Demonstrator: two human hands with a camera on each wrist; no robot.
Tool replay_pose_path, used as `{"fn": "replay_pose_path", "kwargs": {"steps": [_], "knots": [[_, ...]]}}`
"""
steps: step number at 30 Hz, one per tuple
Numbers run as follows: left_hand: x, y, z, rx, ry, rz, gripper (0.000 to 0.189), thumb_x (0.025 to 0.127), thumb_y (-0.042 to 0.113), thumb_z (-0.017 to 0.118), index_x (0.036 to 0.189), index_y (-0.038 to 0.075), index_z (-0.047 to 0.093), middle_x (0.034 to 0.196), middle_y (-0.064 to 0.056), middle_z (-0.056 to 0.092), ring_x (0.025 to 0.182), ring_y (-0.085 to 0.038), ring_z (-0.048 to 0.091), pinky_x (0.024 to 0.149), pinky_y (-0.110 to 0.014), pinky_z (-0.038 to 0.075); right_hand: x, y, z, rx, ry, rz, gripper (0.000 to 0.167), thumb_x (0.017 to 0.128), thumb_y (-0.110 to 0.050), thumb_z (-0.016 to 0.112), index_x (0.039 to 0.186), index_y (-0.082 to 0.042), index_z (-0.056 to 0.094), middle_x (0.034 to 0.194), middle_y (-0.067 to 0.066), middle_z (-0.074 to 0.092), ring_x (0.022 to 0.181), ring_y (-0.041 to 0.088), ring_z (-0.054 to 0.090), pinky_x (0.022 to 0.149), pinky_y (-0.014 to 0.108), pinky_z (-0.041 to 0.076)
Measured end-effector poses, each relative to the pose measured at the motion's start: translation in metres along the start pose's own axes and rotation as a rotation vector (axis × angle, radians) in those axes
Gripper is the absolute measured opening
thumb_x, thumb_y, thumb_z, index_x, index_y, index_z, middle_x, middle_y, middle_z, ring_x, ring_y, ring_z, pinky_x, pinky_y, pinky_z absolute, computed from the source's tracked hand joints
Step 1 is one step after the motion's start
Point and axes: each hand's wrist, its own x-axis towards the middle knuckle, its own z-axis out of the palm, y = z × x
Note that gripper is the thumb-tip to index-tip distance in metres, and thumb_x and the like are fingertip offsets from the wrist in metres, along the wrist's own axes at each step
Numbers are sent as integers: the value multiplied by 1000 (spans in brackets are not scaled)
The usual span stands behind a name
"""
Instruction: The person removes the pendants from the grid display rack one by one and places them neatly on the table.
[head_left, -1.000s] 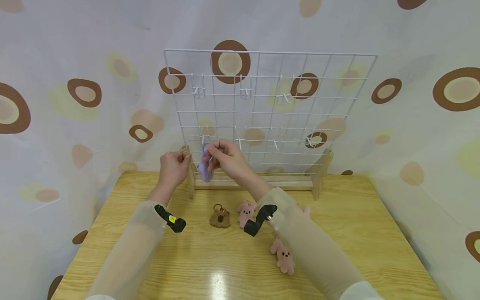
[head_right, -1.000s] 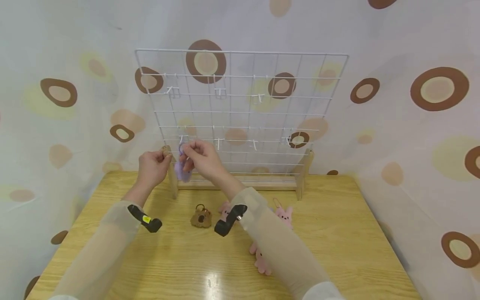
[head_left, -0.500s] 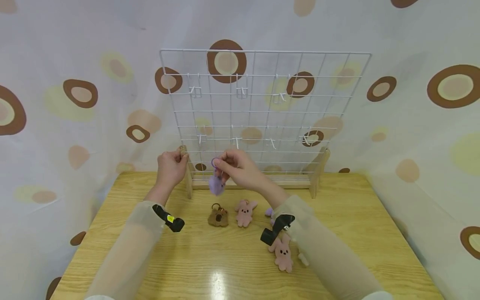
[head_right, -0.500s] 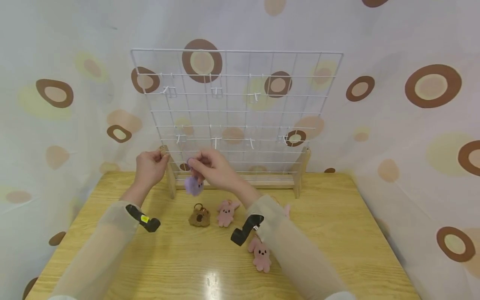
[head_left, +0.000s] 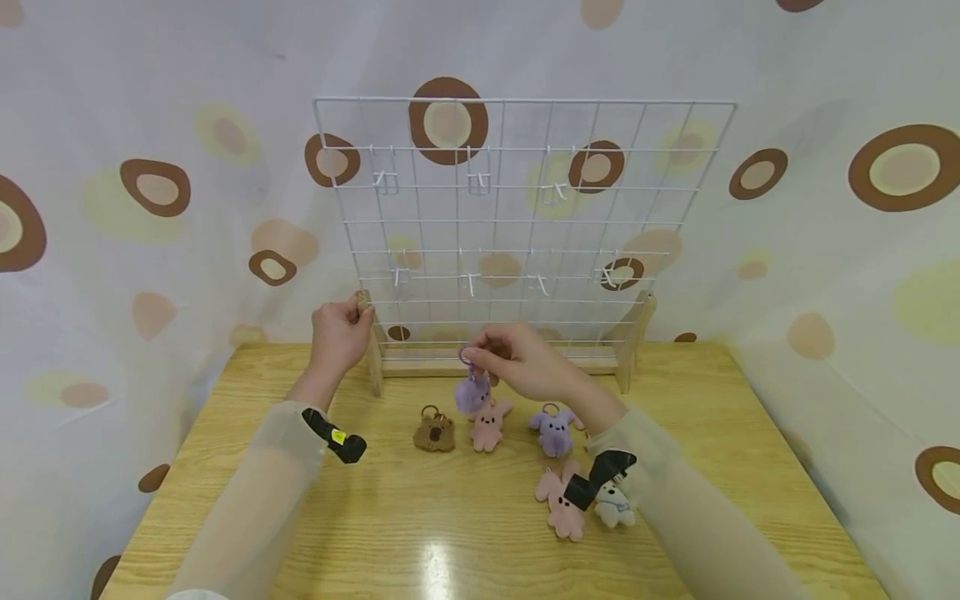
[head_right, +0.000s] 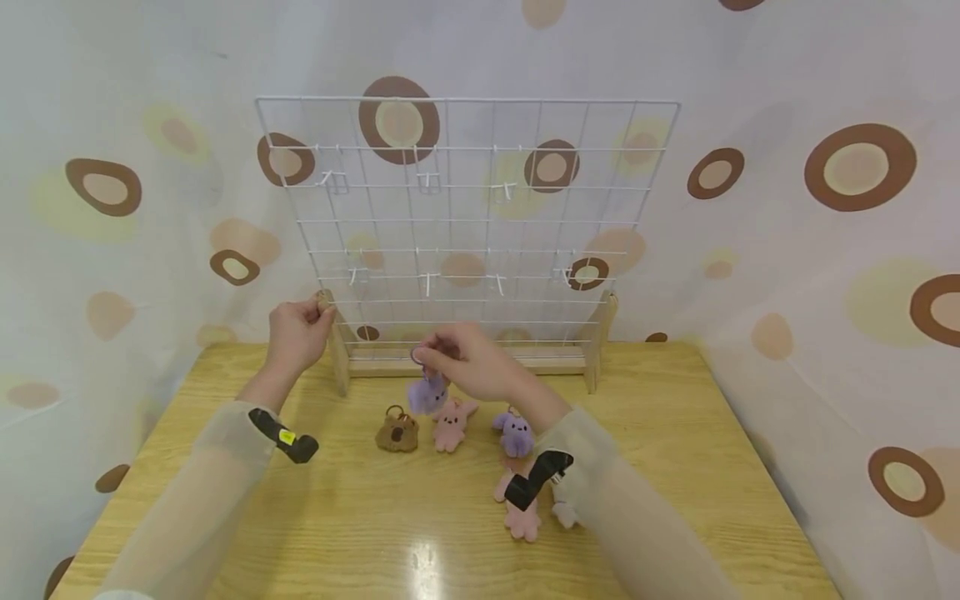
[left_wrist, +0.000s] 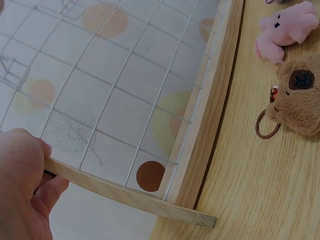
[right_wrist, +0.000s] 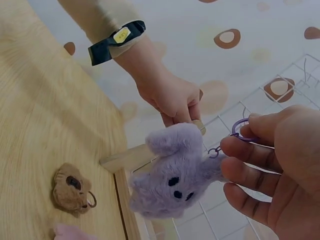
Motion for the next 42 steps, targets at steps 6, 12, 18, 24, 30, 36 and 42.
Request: {"fn": "replay_pose_path", "kwargs": {"steps": [6, 12, 18, 24, 30, 36, 42], "knots": [[0, -1, 1, 7, 4, 4, 27, 106, 8, 64, 88, -9, 75, 70, -19, 71, 50, -13, 41, 47, -23, 30, -14, 5, 0, -10, -35, 15, 16, 110, -11, 59, 105, -7, 74, 89, 13, 72, 71, 33, 65, 63, 36, 55], [0, 0, 0, 27, 7, -3, 26, 106, 9, 64, 96, -9, 78, 68, -15, 70, 52, -15, 43, 47, -24, 31, -25, 16, 3, -7, -72, 36, 14, 109, -9, 60, 109, -4, 73, 90, 12, 73, 71, 22, 67, 64, 33, 57], [1, 1, 1, 44, 10, -8, 24, 105, 9, 65, 104, -10, 78, 73, -17, 72, 55, -16, 47, 48, -23, 34, -39, 21, 3, -1, -95, 48, 15, 110, -9, 59, 113, 0, 71, 90, 12, 72, 72, 31, 67, 63, 32, 56], [0, 2, 1, 49, 11, -14, 24, 105, 9, 64, 109, -10, 78, 84, -21, 76, 60, -19, 54, 52, -22, 39, -54, 23, 5, -39, -121, 95, 12, 109, -11, 61, 110, -5, 72, 88, 5, 73, 67, 18, 63, 60, 30, 54], [0, 1, 1, 65, 12, -9, 23, 105, 9, 65, 102, -9, 79, 78, -19, 75, 57, -17, 52, 51, -23, 37, -69, 25, 9, -49, -171, 155, 12, 109, -14, 62, 111, -7, 71, 88, 5, 73, 68, 17, 64, 58, 31, 54], [-1, 1, 0, 62, 22, -1, 23, 105, 10, 65, 98, -8, 79, 71, -14, 71, 54, -17, 49, 48, -24, 35, -80, 27, 13, 4, -198, 158, 10, 108, -8, 62, 109, -3, 70, 86, 10, 72, 63, 13, 60, 55, 26, 51], [-1, 3, 0, 48, 6, -14, 24, 106, 9, 64, 109, -10, 78, 84, -22, 75, 58, -18, 52, 49, -23, 37, -90, 28, 16, 2, -221, 166, 9, 107, -6, 62, 110, -5, 71, 85, 2, 72, 66, 13, 62, 55, 26, 51]]}}
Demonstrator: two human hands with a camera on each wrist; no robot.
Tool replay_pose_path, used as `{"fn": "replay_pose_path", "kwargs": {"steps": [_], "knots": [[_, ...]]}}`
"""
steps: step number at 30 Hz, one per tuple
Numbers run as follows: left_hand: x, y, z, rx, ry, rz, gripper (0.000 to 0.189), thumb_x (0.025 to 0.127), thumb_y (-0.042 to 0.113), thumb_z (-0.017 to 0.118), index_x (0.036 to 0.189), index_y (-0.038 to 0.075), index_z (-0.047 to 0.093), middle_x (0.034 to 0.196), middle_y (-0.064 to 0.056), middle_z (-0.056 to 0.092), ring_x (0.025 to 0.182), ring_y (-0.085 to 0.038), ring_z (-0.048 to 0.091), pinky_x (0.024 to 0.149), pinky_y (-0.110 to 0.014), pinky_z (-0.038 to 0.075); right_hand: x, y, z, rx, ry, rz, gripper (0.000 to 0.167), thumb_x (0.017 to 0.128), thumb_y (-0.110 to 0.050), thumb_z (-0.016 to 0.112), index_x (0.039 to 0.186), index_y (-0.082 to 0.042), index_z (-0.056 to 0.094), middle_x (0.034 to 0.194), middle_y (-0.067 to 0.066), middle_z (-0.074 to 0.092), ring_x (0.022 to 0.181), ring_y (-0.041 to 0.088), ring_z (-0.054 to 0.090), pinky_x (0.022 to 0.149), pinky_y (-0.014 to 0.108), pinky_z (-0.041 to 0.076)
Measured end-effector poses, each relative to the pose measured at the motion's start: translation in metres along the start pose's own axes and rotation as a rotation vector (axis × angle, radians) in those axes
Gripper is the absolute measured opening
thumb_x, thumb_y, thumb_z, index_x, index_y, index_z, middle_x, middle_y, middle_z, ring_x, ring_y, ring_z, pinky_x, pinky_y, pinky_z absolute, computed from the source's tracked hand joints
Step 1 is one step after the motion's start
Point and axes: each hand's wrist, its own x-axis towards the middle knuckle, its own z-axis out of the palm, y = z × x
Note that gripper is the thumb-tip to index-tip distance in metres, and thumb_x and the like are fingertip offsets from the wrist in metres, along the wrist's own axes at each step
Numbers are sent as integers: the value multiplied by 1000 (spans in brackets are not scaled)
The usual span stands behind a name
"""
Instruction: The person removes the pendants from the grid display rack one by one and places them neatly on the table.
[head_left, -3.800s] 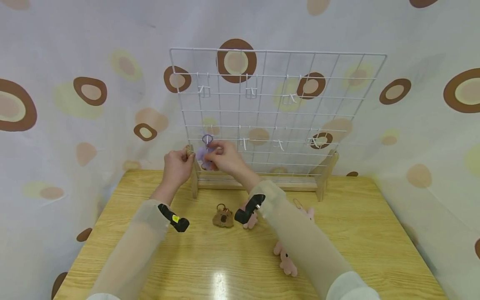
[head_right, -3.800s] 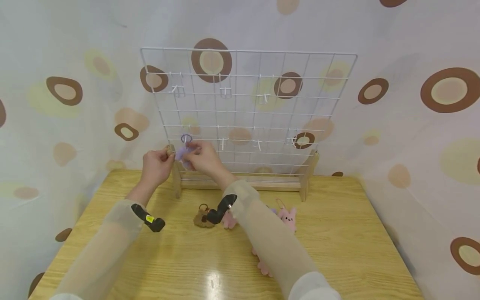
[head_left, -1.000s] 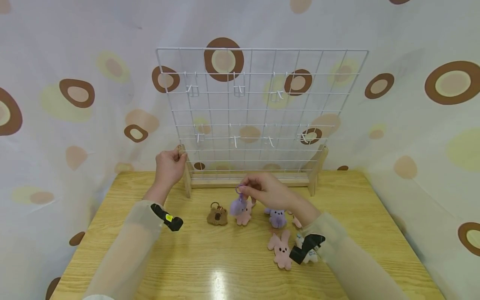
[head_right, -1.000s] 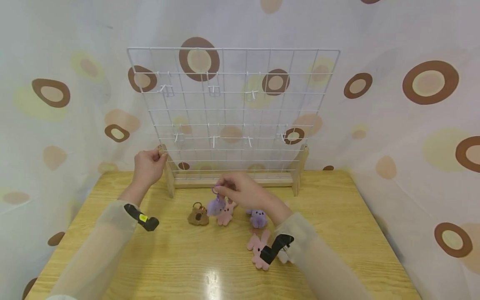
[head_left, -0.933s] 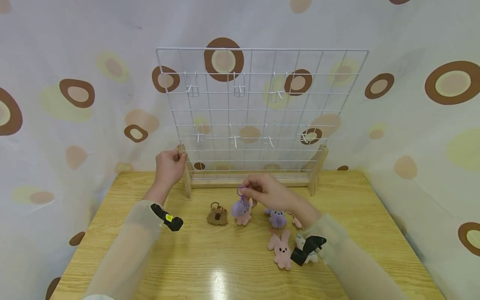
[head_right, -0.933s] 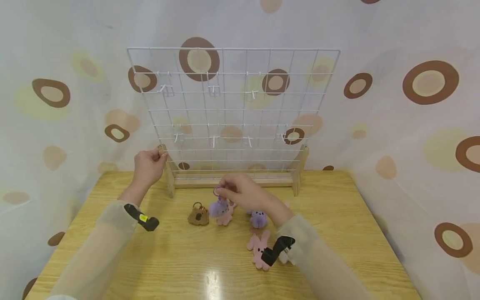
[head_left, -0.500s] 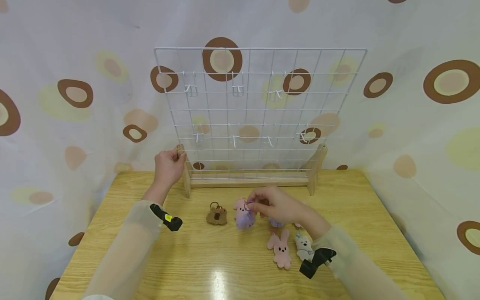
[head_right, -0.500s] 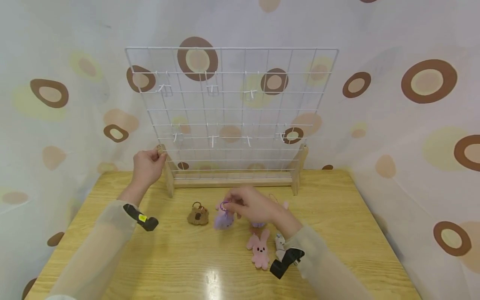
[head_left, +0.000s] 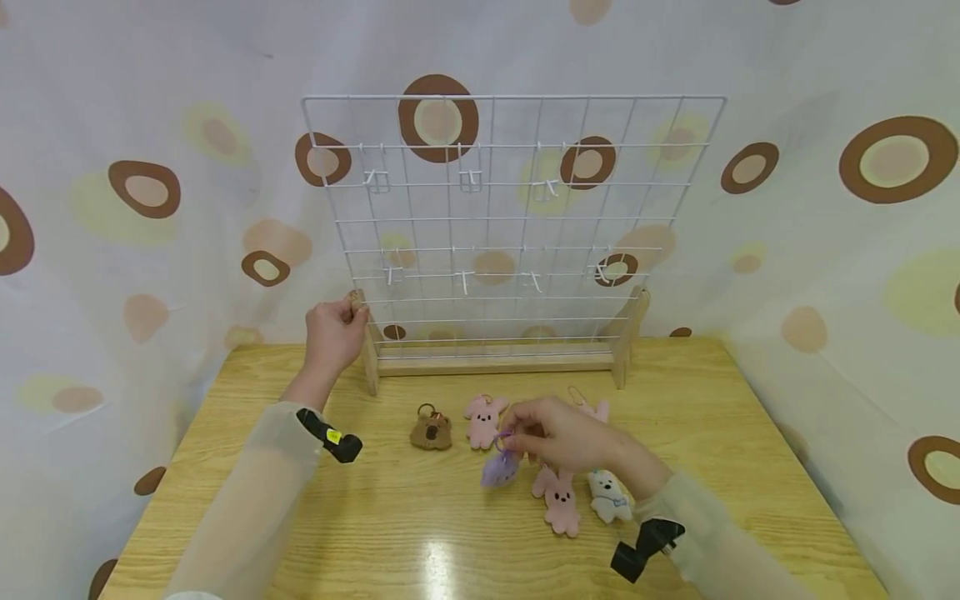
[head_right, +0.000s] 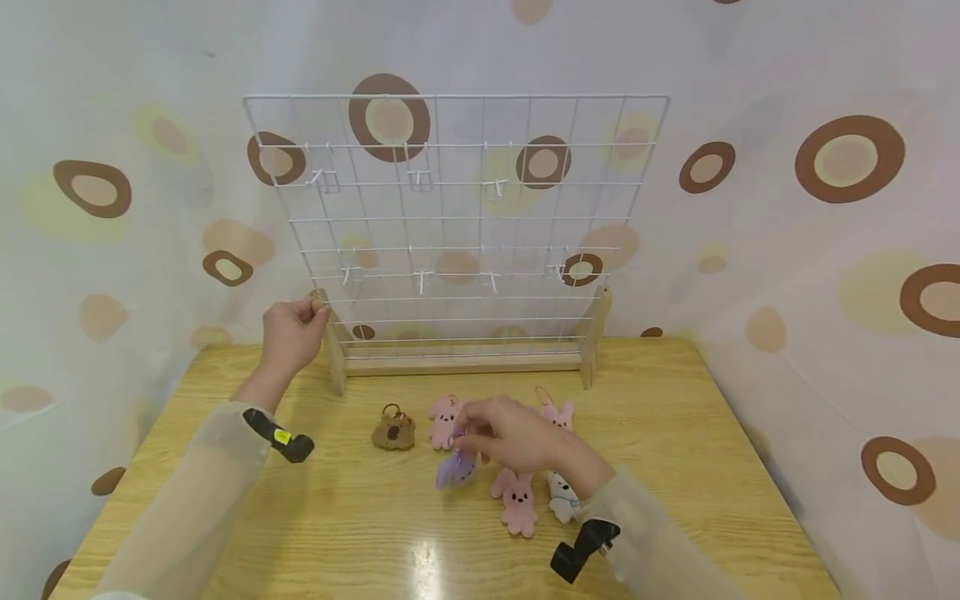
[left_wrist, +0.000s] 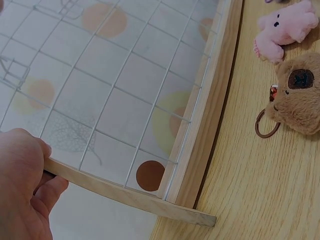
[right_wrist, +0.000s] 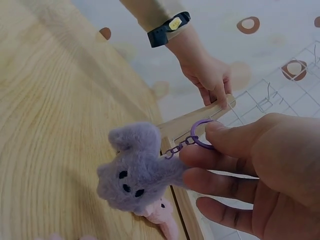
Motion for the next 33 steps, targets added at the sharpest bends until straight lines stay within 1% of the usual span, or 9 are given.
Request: {"fn": "replay_pose_path", "kwargs": {"steps": [5, 7, 10, 14, 17, 20, 25, 30, 33], "knots": [[-1, 1, 0, -13, -3, -13, 24, 106, 9, 63, 112, -10, 77, 90, -23, 76, 59, -18, 53, 50, -22, 38, -7, -2, 5, -66, -36, -9, 8, 107, -11, 65, 105, -10, 72, 83, 0, 72, 66, 7, 60, 57, 24, 49], [0, 1, 0, -13, -2, -10, 24, 106, 9, 63, 110, -10, 77, 87, -22, 76, 57, -18, 51, 49, -22, 37, -10, -4, 6, -70, -67, -12, 7, 107, -13, 65, 104, -11, 72, 82, -2, 70, 65, 5, 60, 57, 24, 50], [-1, 1, 0, -4, 3, 1, 24, 106, 9, 64, 103, -10, 78, 77, -19, 73, 55, -17, 49, 48, -23, 35, -12, -6, 9, -55, -117, -17, 7, 107, -14, 66, 103, -11, 71, 79, -5, 67, 63, 3, 60, 57, 24, 52], [-1, 0, 0, 6, 4, 0, 25, 106, 9, 64, 96, -9, 77, 66, -16, 66, 53, -16, 46, 47, -24, 33, -6, 1, 18, 13, -166, 13, 7, 106, -15, 67, 102, -11, 70, 75, 2, 69, 60, 5, 59, 56, 22, 51], [-1, 0, 1, -10, -1, -11, 25, 106, 9, 63, 101, -10, 78, 74, -18, 71, 54, -17, 48, 47, -23, 34, 3, 12, 26, 64, -156, 64, 6, 107, -16, 66, 103, -13, 70, 79, 8, 71, 61, 12, 61, 55, 21, 48], [-2, 0, 1, -27, -10, -23, 25, 107, 10, 63, 105, -10, 78, 81, -21, 74, 56, -17, 49, 48, -23, 36, 14, 24, 34, 101, -128, 95, 6, 107, -14, 66, 103, -13, 70, 82, 7, 73, 65, 20, 65, 58, 23, 50], [-2, 0, 1, -32, -13, -25, 25, 107, 10, 63, 101, -10, 77, 83, -23, 74, 56, -18, 51, 48, -22, 36, 28, 37, 42, 134, -94, 118, 6, 107, -8, 64, 103, -7, 68, 84, 8, 73, 69, 20, 67, 62, 26, 54], [-1, 1, 0, -34, -7, -7, 24, 106, 9, 64, 103, -10, 78, 88, -24, 76, 56, -18, 50, 49, -22, 37, 39, 46, 44, 146, -51, 127, 6, 107, -5, 61, 106, -4, 67, 84, 8, 73, 71, 20, 68, 64, 31, 57], [-1, 1, 0, -27, -5, -5, 23, 106, 10, 64, 99, -8, 77, 80, -19, 74, 55, -18, 48, 49, -23, 36, 41, 51, 42, 139, -26, 126, 7, 108, -6, 61, 108, -3, 68, 86, 7, 74, 73, 21, 69, 65, 34, 59]]}}
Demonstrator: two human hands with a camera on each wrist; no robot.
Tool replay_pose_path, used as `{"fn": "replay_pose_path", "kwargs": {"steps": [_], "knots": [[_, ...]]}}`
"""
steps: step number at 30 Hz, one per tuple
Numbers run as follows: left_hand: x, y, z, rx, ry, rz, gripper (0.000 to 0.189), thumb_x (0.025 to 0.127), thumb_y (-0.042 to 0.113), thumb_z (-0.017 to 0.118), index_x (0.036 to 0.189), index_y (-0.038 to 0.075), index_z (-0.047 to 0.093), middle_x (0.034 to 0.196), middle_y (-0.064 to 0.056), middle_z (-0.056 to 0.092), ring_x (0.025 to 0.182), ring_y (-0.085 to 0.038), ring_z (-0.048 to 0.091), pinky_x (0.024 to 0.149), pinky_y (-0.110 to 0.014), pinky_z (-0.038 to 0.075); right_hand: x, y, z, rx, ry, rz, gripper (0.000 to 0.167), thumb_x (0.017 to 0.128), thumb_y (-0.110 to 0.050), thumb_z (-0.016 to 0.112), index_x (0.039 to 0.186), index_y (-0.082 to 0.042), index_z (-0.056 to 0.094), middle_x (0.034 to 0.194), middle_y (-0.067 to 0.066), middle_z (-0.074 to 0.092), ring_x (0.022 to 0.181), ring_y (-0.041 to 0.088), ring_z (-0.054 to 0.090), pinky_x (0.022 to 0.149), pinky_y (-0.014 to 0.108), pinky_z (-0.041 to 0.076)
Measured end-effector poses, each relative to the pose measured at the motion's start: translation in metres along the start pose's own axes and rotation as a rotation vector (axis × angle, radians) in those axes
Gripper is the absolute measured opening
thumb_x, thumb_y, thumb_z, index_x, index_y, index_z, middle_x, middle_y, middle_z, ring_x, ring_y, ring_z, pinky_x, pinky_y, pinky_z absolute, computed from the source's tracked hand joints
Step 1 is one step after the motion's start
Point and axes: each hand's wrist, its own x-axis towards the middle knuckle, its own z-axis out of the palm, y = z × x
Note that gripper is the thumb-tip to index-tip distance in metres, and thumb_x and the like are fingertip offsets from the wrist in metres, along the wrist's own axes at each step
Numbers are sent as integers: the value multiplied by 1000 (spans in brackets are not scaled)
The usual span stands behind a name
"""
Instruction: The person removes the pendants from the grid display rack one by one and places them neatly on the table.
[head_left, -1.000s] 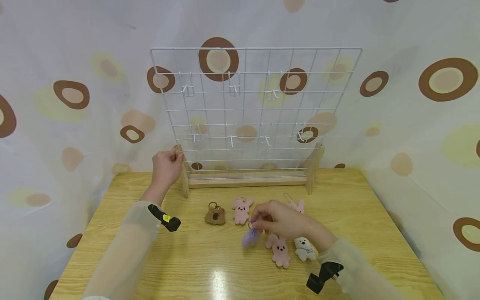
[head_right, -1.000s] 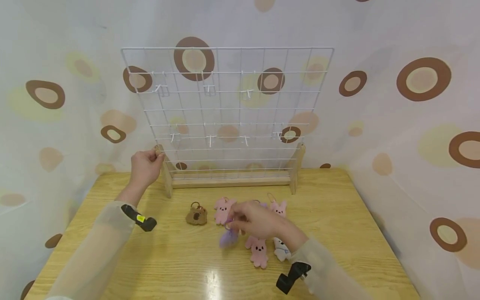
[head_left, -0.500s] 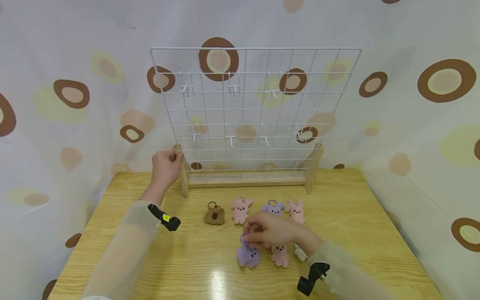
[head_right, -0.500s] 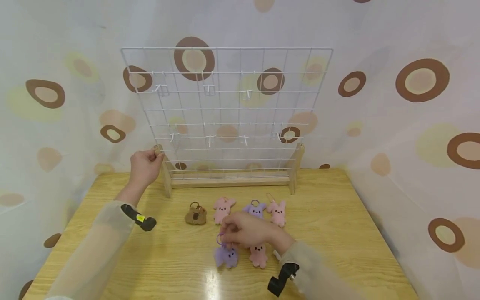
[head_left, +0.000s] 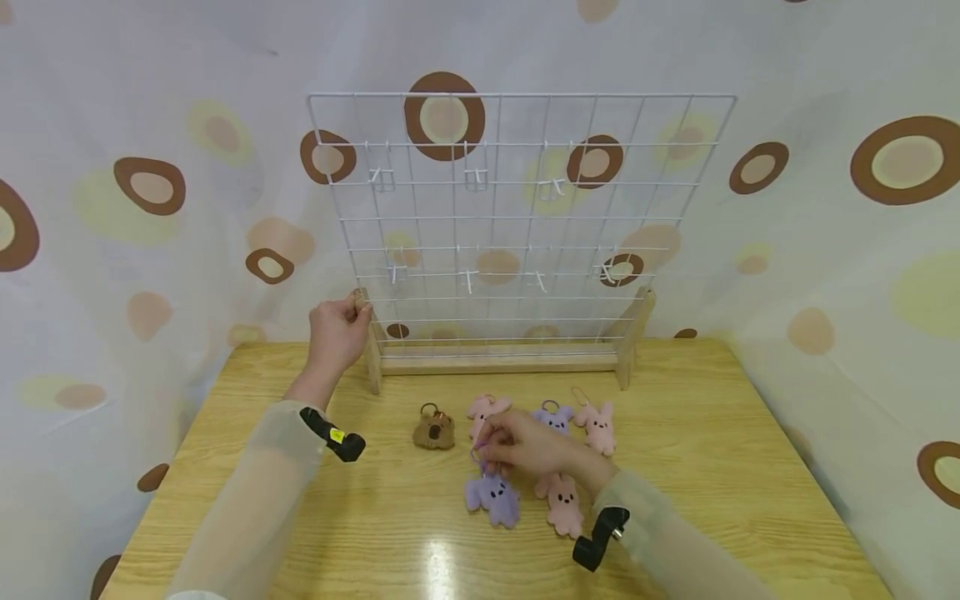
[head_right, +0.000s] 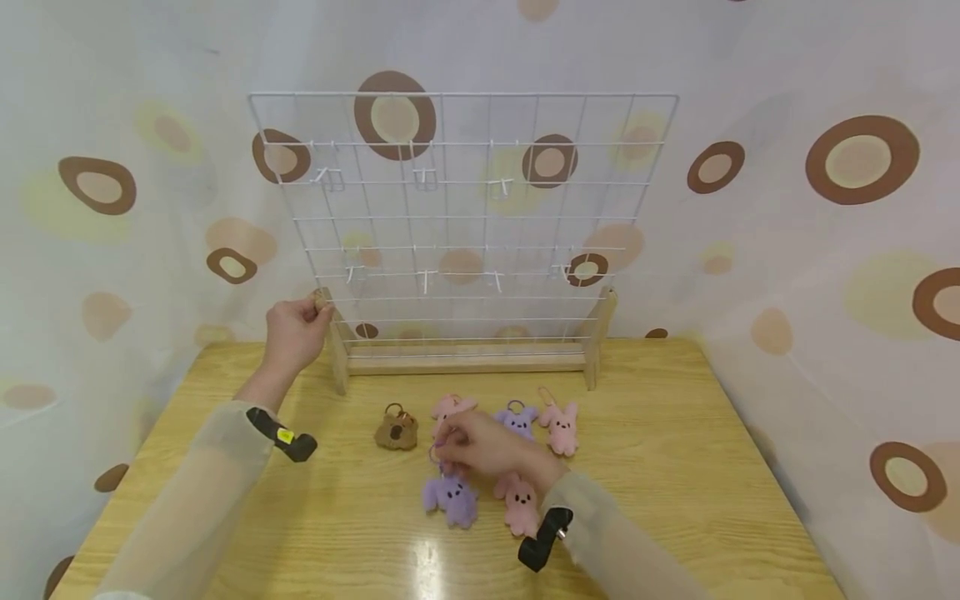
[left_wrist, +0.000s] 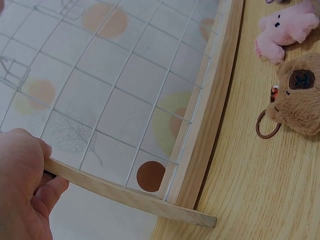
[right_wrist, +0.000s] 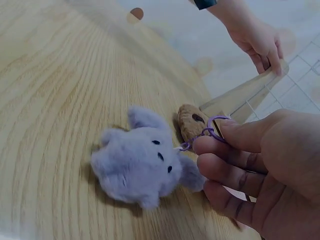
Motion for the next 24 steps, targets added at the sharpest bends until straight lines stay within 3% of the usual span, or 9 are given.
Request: {"fn": "replay_pose_path", "kwargs": {"steps": [3, 9, 19, 24], "knots": [[0, 1, 0, -7, 1, -6, 23, 106, 10, 64, 95, -7, 77, 79, -19, 74, 55, -18, 47, 49, -24, 36, -2, 3, -4, -19, 28, 11, 8, 108, -9, 62, 109, -3, 68, 88, 5, 74, 76, 21, 71, 67, 36, 60], [-1, 2, -1, -23, -1, -21, 23, 106, 9, 64, 105, -10, 78, 92, -25, 76, 59, -18, 52, 50, -21, 38, -7, 6, -11, -27, 45, 18, 10, 108, -10, 63, 109, -2, 68, 88, 8, 75, 79, 30, 72, 70, 42, 61], [0, 3, -4, -16, -7, 5, 25, 106, 9, 64, 93, -9, 77, 86, -25, 75, 51, -17, 47, 46, -23, 35, -7, 10, -14, -122, 68, 7, 8, 107, -13, 64, 104, -7, 68, 84, 10, 73, 71, 36, 68, 60, 26, 52], [1, 2, -4, -7, -39, -10, 24, 107, 10, 63, 108, -10, 77, 96, -25, 76, 60, -22, 57, 50, -22, 40, -9, 14, -17, -126, 69, -4, 7, 107, -8, 64, 105, -1, 67, 84, 13, 71, 69, 34, 66, 58, 25, 49]]}}
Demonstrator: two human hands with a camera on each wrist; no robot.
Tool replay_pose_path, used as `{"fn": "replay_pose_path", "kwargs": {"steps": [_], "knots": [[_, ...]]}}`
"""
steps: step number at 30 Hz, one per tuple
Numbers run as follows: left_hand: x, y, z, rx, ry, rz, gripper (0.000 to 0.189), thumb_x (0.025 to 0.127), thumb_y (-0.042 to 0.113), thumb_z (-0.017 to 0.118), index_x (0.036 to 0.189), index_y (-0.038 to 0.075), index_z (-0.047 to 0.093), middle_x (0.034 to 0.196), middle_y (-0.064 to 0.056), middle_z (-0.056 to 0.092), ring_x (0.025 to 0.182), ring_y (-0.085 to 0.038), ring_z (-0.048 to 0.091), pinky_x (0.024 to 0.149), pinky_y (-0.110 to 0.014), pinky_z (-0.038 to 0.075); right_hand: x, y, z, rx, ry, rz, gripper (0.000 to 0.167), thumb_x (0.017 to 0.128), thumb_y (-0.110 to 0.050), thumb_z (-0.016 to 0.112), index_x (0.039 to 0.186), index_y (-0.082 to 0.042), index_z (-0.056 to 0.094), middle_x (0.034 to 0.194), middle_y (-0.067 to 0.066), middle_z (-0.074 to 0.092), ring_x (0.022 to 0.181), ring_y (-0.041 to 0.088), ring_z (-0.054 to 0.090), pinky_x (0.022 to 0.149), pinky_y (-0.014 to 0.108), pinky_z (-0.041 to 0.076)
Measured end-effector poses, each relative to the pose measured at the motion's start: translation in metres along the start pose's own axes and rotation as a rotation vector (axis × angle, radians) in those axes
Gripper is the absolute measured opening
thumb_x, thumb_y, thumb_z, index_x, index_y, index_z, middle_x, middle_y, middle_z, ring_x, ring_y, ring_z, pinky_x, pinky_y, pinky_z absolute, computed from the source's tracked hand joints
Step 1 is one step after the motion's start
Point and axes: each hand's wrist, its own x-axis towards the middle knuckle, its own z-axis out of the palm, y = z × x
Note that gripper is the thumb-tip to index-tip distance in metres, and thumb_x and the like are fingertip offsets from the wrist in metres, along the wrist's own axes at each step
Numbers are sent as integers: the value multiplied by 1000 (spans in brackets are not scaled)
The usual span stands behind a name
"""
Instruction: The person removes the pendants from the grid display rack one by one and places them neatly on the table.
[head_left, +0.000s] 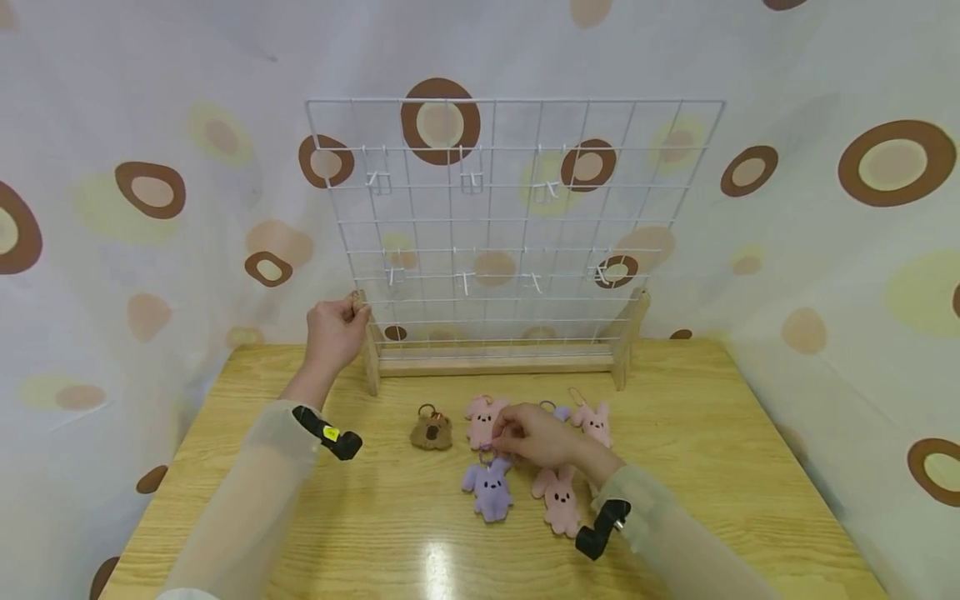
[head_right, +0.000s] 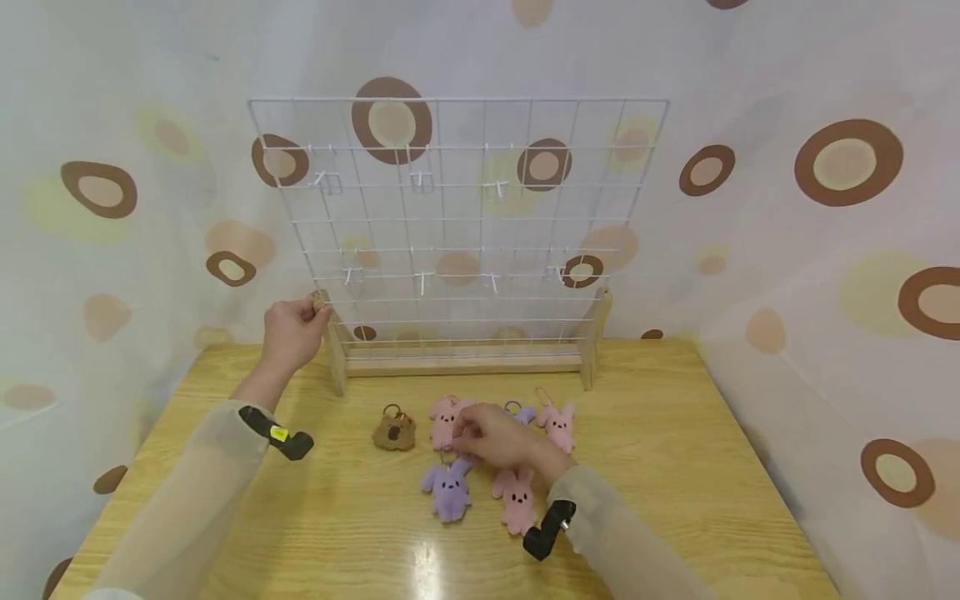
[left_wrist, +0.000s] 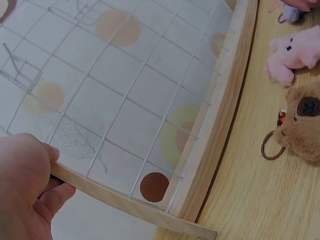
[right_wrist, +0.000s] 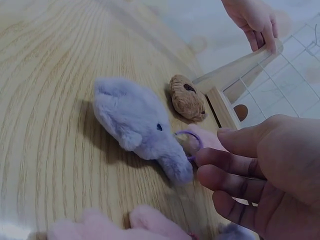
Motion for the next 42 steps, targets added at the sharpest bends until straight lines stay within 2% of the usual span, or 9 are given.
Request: {"fn": "replay_pose_path", "kwargs": {"steps": [4, 7, 14, 20, 27, 30, 36, 39, 42], "knots": [[2, -2, 1, 17, -12, -2, 30, 107, 12, 64, 128, -9, 71, 111, -25, 75, 86, -29, 73, 67, -29, 56, -1, 1, -6, -4, 20, 18, 10, 106, -6, 63, 111, 2, 67, 88, 12, 71, 73, 32, 67, 60, 27, 51], [3, -4, 2, 36, 14, 16, 31, 106, 13, 65, 130, -7, 70, 114, -24, 75, 103, -33, 74, 83, -42, 60, -3, 0, -12, -11, 43, 17, 14, 106, -5, 63, 116, 4, 67, 93, 14, 71, 77, 36, 68, 63, 29, 54], [0, -7, 6, -25, 95, -7, 37, 103, 12, 68, 137, -4, 67, 120, -24, 72, 110, -35, 73, 91, -45, 58, -14, -7, -32, -53, 115, 28, 20, 110, -18, 61, 116, -1, 69, 95, 16, 72, 78, 33, 69, 66, 34, 56], [-1, -7, 9, -55, 168, 6, 36, 102, 11, 69, 136, -3, 68, 122, -22, 72, 111, -32, 73, 90, -43, 58, -24, -8, -54, -62, 186, -32, 14, 109, -15, 62, 113, -4, 70, 94, 4, 72, 76, 30, 70, 69, 38, 58], [-3, -6, 9, -61, 247, 43, 32, 101, 9, 70, 129, -5, 72, 118, -22, 74, 107, -30, 75, 87, -41, 59, -34, -11, -78, -44, 305, -109, 12, 108, -7, 61, 113, 1, 69, 99, 8, 71, 79, 37, 70, 69, 41, 60], [-7, -3, 8, -64, 324, 85, 25, 100, 8, 70, 120, -6, 76, 111, -22, 76, 101, -32, 76, 84, -42, 60, -38, -14, -85, -46, 373, -111, 14, 108, -7, 61, 117, 2, 68, 105, 12, 70, 83, 34, 72, 73, 41, 60], [-13, 5, 7, -89, 495, 215, 16, 98, 10, 74, 104, -4, 80, 96, -17, 79, 88, -31, 78, 75, -18, 57, -44, -21, -91, -61, 549, -90, 25, 110, -12, 60, 130, 1, 64, 125, 18, 67, 101, 31, 71, 85, 40, 58], [-17, 13, 8, -99, 462, 233, 21, 98, 15, 76, 111, -1, 79, 103, -14, 79, 93, -29, 77, 81, -24, 59, -45, -24, -92, -57, 623, -105, 31, 109, -11, 62, 137, 1, 62, 133, 20, 65, 110, 34, 68, 89, 37, 56], [-24, 24, 10, -91, 358, 202, 39, 100, 27, 75, 131, 3, 72, 122, -13, 76, 112, -31, 72, 97, -44, 56, -47, -27, -94, -41, 664, -126, 39, 107, -10, 63, 145, -1, 57, 143, 19, 59, 122, 40, 62, 99, 49, 52]]}}
